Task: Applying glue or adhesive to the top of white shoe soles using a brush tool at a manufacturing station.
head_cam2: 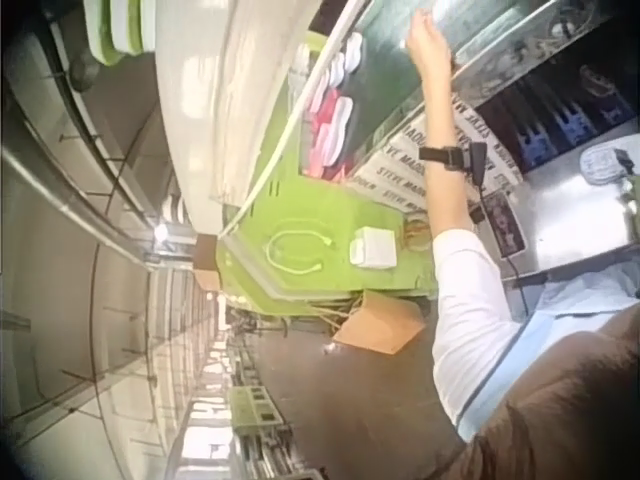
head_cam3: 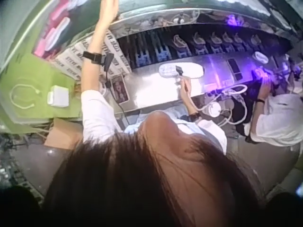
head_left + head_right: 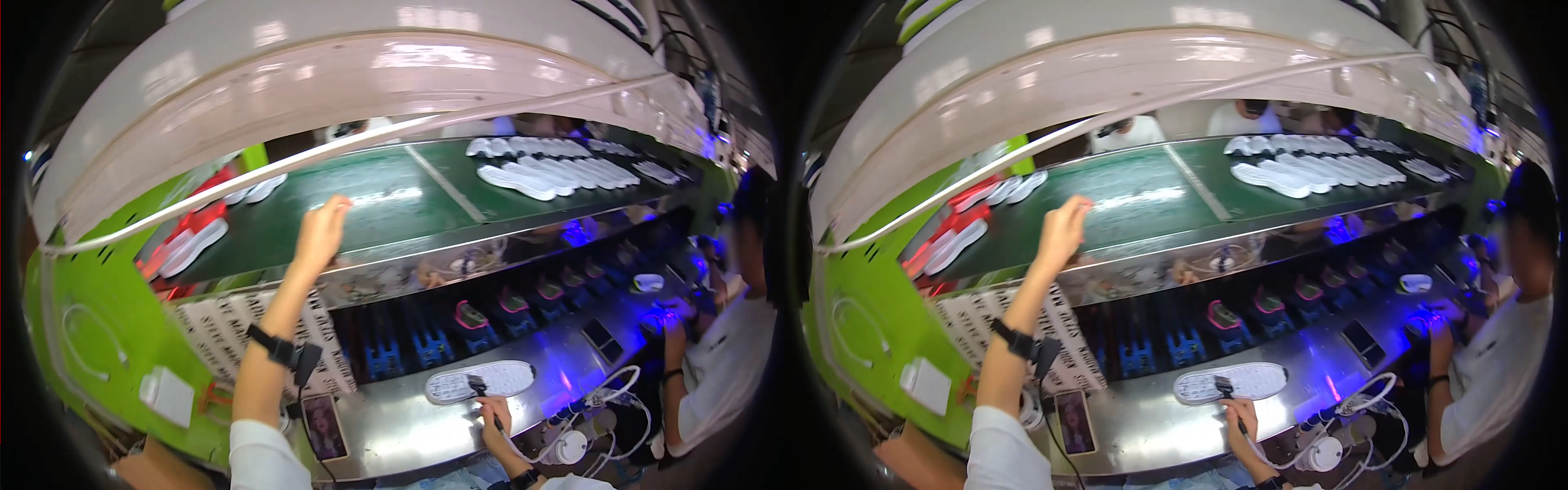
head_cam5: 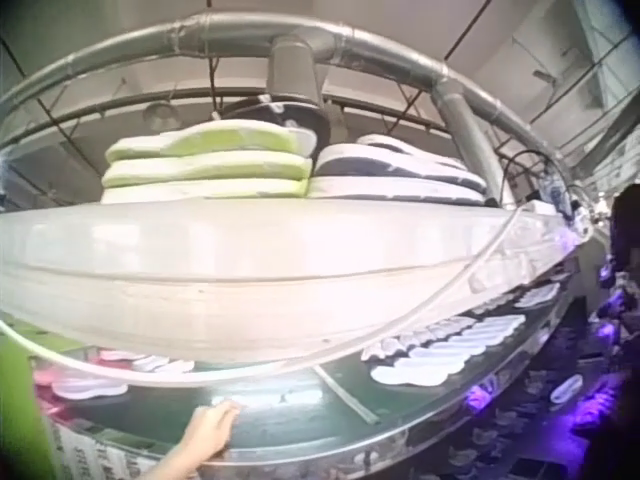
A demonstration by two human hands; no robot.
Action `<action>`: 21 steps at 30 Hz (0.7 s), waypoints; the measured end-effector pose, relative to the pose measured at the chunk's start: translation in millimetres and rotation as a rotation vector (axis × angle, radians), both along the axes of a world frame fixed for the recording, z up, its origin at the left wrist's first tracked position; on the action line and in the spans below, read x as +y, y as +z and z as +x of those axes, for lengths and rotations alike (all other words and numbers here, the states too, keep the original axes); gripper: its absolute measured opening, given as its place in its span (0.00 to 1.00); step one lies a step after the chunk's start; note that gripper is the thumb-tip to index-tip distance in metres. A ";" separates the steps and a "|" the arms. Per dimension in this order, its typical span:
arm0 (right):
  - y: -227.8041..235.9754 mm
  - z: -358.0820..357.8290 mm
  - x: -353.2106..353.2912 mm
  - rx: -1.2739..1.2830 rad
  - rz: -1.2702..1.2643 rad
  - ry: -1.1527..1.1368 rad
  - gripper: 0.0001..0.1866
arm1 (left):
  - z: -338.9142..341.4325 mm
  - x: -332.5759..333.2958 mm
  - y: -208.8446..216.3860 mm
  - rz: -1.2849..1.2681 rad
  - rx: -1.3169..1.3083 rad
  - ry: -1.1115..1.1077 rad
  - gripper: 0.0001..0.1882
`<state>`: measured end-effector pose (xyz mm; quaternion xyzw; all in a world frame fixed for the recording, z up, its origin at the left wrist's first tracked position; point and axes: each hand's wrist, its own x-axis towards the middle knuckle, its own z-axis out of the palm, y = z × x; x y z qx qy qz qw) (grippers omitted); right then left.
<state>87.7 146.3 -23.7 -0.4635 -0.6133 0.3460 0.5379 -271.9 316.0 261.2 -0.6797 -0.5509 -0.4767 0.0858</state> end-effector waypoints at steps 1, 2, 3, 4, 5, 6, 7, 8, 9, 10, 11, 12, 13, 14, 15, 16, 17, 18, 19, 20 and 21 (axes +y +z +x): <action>-5.3 1.8 5.3 -0.029 0.034 0.003 0.11 | 1.1 8.8 -6.5 0.116 -0.027 -0.049 0.08; -8.4 4.7 7.5 -0.056 0.073 -0.022 0.10 | 14.9 6.8 0.2 -0.038 -0.086 0.000 0.08; -10.7 5.2 8.0 -0.083 0.113 -0.039 0.10 | 21.0 10.5 1.9 -0.044 -0.033 -0.004 0.08; -11.1 3.6 7.8 -0.118 0.114 -0.043 0.09 | 18.1 15.5 -2.4 0.032 0.022 -0.056 0.07; -12.7 4.1 5.2 -0.111 0.102 -0.043 0.09 | 13.6 20.9 -7.6 0.163 0.191 -0.046 0.10; -12.1 4.4 3.7 -0.124 0.131 -0.029 0.09 | 13.7 16.7 -8.3 0.182 0.322 -0.016 0.16; -12.7 7.5 2.5 -0.144 0.152 -0.032 0.10 | 18.8 22.0 -14.2 0.127 0.358 0.021 0.24; -9.8 6.6 0.9 -0.170 0.123 -0.025 0.10 | 21.7 17.7 -10.6 0.049 0.343 0.078 0.28; -12.2 6.6 1.8 -0.214 0.173 -0.023 0.11 | 21.3 16.0 -9.4 0.083 0.319 0.077 0.32; -12.0 4.8 2.3 -0.230 0.179 -0.013 0.11 | 17.2 17.1 -13.0 0.124 0.311 0.066 0.33; -9.9 3.2 3.4 -0.251 0.183 0.004 0.11 | 9.8 17.0 -14.7 0.142 0.298 0.031 0.31; -7.9 2.7 5.1 -0.251 0.169 -0.041 0.11 | 7.1 15.5 -12.7 0.122 0.234 -0.033 0.28; -6.7 1.0 7.5 -0.221 0.157 0.013 0.11 | 7.3 11.8 -10.8 0.097 0.230 0.010 0.24; -6.0 1.3 9.8 -0.194 0.144 0.067 0.11 | -1.6 22.3 -18.5 0.064 0.200 0.022 0.21; -5.0 3.1 11.5 -0.201 0.123 0.030 0.11 | -0.5 29.9 -23.6 0.102 0.168 0.018 0.20; -1.1 6.3 8.5 -0.210 0.157 0.020 0.11 | 5.9 29.3 -18.5 0.069 0.137 0.011 0.19; 2.8 9.2 5.9 -0.220 0.190 0.013 0.11 | 12.2 27.6 -13.2 0.033 0.107 0.007 0.17; 6.3 9.1 5.9 -0.223 0.182 0.014 0.11 | 13.2 25.7 -11.3 0.055 0.146 0.033 0.16; 7.3 9.4 7.9 -0.226 0.165 -0.002 0.11 | 14.4 25.3 -9.7 0.080 0.185 0.063 0.14; 7.7 10.5 9.0 -0.224 0.169 0.001 0.11 | 17.6 22.8 -8.3 0.038 0.188 0.077 0.10; 6.6 8.8 11.7 -0.218 0.181 0.012 0.11 | 13.8 31.5 -4.4 0.232 0.305 -0.020 0.09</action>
